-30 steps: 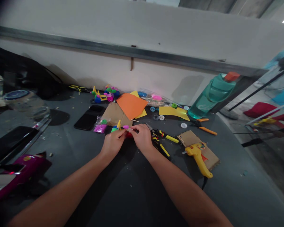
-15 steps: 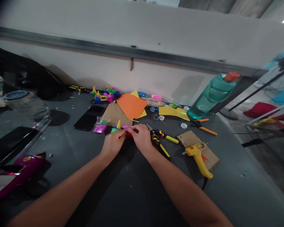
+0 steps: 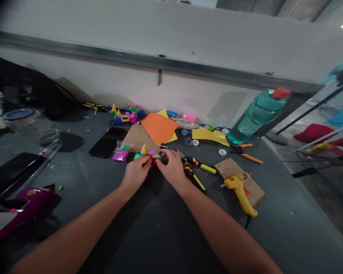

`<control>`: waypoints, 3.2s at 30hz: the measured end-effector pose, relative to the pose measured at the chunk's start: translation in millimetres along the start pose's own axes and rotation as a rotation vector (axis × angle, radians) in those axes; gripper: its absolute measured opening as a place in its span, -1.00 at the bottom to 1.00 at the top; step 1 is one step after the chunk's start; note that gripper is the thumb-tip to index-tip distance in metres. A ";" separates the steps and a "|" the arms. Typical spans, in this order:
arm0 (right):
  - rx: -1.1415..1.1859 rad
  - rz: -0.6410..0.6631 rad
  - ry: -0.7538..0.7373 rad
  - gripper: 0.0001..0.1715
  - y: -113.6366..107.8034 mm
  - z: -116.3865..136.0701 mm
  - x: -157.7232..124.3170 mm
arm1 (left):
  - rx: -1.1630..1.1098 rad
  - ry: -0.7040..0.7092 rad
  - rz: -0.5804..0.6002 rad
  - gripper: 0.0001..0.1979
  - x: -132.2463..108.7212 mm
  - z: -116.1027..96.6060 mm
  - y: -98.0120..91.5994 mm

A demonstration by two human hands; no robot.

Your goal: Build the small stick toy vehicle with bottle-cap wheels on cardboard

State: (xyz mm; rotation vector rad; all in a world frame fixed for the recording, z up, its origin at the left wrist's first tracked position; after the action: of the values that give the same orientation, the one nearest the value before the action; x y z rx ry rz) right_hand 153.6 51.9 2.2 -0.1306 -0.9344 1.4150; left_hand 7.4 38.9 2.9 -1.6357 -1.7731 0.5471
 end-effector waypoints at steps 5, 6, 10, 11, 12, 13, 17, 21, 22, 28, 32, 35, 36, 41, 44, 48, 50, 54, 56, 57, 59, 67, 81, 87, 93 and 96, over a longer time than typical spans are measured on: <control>-0.062 0.048 -0.059 -0.51 0.8 5.0 -4.6 | -0.038 -0.032 0.026 -0.76 -0.3 1.4 0.6; -0.075 0.056 -0.076 -0.49 1.2 6.3 -5.3 | -0.045 -0.043 0.037 -0.77 -0.4 1.3 0.5; -0.107 0.076 -0.118 -0.46 1.7 8.6 -6.2 | -0.074 -0.067 0.066 -0.77 -1.1 0.6 -0.4; -0.107 0.076 -0.120 -0.46 1.6 8.6 -6.1 | -0.083 -0.070 0.064 -0.77 -1.4 0.7 -0.6; -0.106 0.075 -0.121 -0.46 1.4 8.5 -5.9 | -0.092 -0.072 0.057 -0.77 -1.7 1.0 -0.6; -0.106 0.074 -0.121 -0.46 1.1 8.3 -5.8 | -0.100 -0.073 0.048 -0.77 -2.1 1.4 -0.6; -0.116 0.073 -0.124 -0.48 -0.6 8.8 -5.7 | -0.119 -0.065 0.014 -0.77 -3.3 3.6 0.1; -0.120 0.046 -0.138 -0.59 -4.4 10.8 -4.9 | -0.106 -0.044 -0.003 -0.76 -3.5 3.5 -0.8; -0.121 0.033 -0.141 -0.62 -5.5 11.3 -4.4 | -0.099 -0.039 -0.002 -0.76 -3.5 3.0 -1.2; -0.150 -0.025 -0.112 -0.76 -8.4 9.5 -1.1 | -0.074 -0.034 0.006 -0.77 -3.9 1.7 -1.3; -0.182 0.003 -0.120 -0.79 -5.1 5.7 0.0 | -0.060 -0.016 0.009 -0.78 -4.7 0.2 -1.6; -0.194 0.010 -0.125 -0.79 -3.0 2.9 0.3 | -0.024 0.014 0.011 -0.77 -5.4 -2.7 -3.0; -0.196 0.010 -0.126 -0.79 -2.5 2.3 0.3 | -0.010 0.023 0.011 -0.77 -5.7 -3.7 -3.4; -0.188 0.003 -0.139 -0.79 -1.2 2.3 1.0 | 0.013 0.033 0.005 -0.76 -6.3 -6.0 -4.1; -0.180 -0.006 -0.144 -0.81 -0.9 3.1 1.5 | 0.008 0.026 0.012 -0.75 -5.7 -5.1 -2.8; -0.167 -0.012 -0.151 -0.81 -0.5 4.7 1.8 | -0.015 -0.009 0.009 -0.75 -4.1 -0.8 -0.2; -0.161 -0.012 -0.151 -0.82 -0.1 5.4 2.1 | -0.030 -0.029 0.005 -0.74 -3.4 2.3 1.3; -0.144 -0.016 -0.154 -0.83 1.4 5.7 3.8 | -0.064 -0.066 0.012 -0.74 -1.9 7.5 3.6; -0.136 -0.019 -0.155 -0.83 2.2 5.9 4.9 | -0.079 -0.081 0.020 -0.74 -1.1 8.9 4.2; -0.133 -0.021 -0.155 -0.83 2.5 6.0 5.4 | -0.084 -0.088 0.022 -0.74 -0.8 9.3 4.3; -0.130 -0.024 -0.154 -0.84 2.9 6.5 6.3 | -0.091 -0.095 0.022 -0.74 -0.2 9.4 4.3; -0.122 -0.026 -0.148 -0.85 3.2 8.9 8.5 | -0.099 -0.088 0.007 -0.74 0.8 8.7 4.0; -0.103 -0.002 -0.113 -0.75 3.6 6.6 4.2 | -0.106 -0.044 0.012 -0.75 -3.6 3.1 2.8; -0.136 0.017 -0.109 -0.49 2.3 6.3 0.8 | -0.103 -0.064 0.007 -0.74 -3.0 6.9 4.0; -0.265 0.094 -0.141 -0.61 6.2 6.7 1.6 | -0.097 -0.075 0.003 -0.74 -2.3 8.9 3.6; -0.284 0.127 -0.133 -0.64 7.5 4.4 2.4 | -0.116 -0.074 0.007 -0.74 -1.8 9.3 3.9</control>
State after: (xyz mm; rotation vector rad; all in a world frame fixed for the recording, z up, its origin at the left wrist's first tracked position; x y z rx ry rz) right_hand 144.7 53.7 1.8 -0.3160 -1.2536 1.4135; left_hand 3.6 38.8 -6.6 -1.7204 -1.8850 0.5220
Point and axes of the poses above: each hand's wrist, its own x-axis towards the middle knuckle, its own y-axis out of the palm, z = x × y, the point moved 3 cm from there along x, towards the middle knuckle, and after that the axes turned 6 degrees about -y, right-handed, at the moved point
